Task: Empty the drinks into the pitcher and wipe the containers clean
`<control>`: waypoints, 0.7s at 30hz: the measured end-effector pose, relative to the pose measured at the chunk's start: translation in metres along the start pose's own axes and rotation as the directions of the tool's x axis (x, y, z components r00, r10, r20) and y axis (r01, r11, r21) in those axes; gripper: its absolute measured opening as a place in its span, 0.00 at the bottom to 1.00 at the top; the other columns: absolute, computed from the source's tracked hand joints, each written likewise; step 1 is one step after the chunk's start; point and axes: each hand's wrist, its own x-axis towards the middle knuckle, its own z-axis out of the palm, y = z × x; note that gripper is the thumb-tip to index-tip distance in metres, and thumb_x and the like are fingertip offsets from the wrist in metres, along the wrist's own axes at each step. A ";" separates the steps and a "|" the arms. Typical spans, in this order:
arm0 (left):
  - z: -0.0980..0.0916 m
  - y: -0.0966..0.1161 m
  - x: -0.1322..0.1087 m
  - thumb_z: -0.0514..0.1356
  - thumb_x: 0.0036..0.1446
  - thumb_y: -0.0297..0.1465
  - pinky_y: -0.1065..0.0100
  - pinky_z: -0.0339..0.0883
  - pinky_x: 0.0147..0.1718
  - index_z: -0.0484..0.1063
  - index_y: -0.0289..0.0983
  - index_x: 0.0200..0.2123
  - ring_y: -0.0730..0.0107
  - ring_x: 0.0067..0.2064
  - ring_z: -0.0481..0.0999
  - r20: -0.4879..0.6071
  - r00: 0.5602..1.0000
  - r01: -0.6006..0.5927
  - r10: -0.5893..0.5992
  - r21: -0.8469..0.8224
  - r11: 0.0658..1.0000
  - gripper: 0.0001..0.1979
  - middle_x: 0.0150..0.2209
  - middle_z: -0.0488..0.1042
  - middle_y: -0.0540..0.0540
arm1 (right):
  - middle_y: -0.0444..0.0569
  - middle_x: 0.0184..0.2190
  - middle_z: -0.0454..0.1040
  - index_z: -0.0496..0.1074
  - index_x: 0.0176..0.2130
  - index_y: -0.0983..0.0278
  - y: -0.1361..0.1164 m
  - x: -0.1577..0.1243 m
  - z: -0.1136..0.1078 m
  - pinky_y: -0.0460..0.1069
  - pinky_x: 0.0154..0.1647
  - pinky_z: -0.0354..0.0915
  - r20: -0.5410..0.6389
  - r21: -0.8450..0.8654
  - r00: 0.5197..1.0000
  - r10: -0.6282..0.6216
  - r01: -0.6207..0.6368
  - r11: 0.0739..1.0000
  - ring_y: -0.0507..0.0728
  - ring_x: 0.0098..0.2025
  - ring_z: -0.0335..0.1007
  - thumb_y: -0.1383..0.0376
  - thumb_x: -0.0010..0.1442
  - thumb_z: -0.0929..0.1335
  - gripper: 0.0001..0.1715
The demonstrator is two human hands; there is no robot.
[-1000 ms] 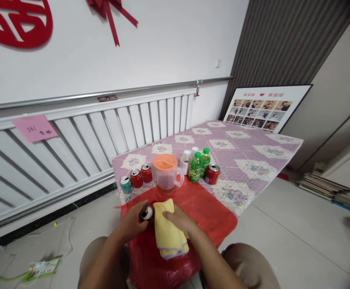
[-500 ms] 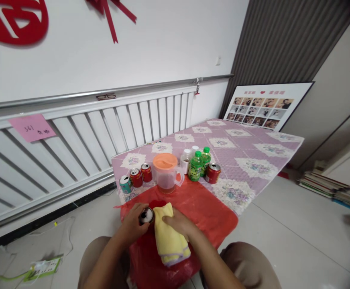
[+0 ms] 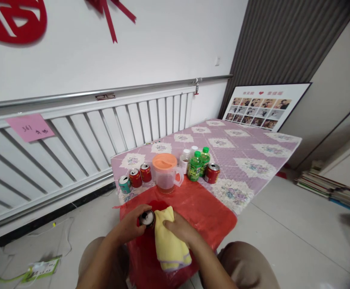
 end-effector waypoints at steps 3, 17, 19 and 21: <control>0.003 -0.004 -0.003 0.55 0.39 0.19 0.57 0.58 0.62 0.65 0.41 0.56 0.60 0.60 0.67 -0.013 1.000 -0.001 0.001 0.005 1.000 0.36 0.59 0.68 0.45 | 0.46 0.34 0.77 0.71 0.40 0.63 0.002 -0.004 0.002 0.48 0.33 0.67 0.004 -0.036 1.000 0.001 -0.001 0.999 0.56 0.32 0.73 0.69 0.50 0.65 0.15; 0.031 0.015 -0.008 0.62 0.47 0.29 0.50 0.65 0.53 0.68 0.36 0.50 0.53 0.52 0.72 -0.406 0.908 0.197 -0.098 0.207 0.958 0.24 0.49 0.72 0.39 | 0.50 0.41 0.78 0.70 0.44 0.64 -0.009 0.006 -0.004 0.49 0.36 0.67 -0.009 -0.134 0.998 -0.069 0.067 0.989 0.57 0.37 0.74 0.67 0.52 0.65 0.17; 0.027 0.012 -0.008 0.61 0.45 0.27 0.52 0.65 0.54 0.68 0.36 0.51 0.54 0.52 0.72 -0.380 0.923 0.138 -0.058 0.186 0.973 0.25 0.49 0.72 0.40 | 0.49 0.38 0.79 0.71 0.42 0.64 -0.006 0.004 -0.002 0.49 0.35 0.67 0.006 -0.142 0.998 -0.056 0.056 0.988 0.57 0.35 0.75 0.68 0.51 0.65 0.16; 0.023 0.008 -0.009 0.59 0.44 0.25 0.54 0.66 0.55 0.66 0.37 0.52 0.56 0.53 0.72 -0.335 0.942 0.075 -0.022 0.145 0.987 0.28 0.51 0.72 0.41 | 0.49 0.36 0.79 0.72 0.41 0.64 -0.003 0.001 0.000 0.49 0.34 0.67 0.014 -0.149 0.999 -0.044 0.046 0.988 0.57 0.35 0.75 0.69 0.50 0.65 0.16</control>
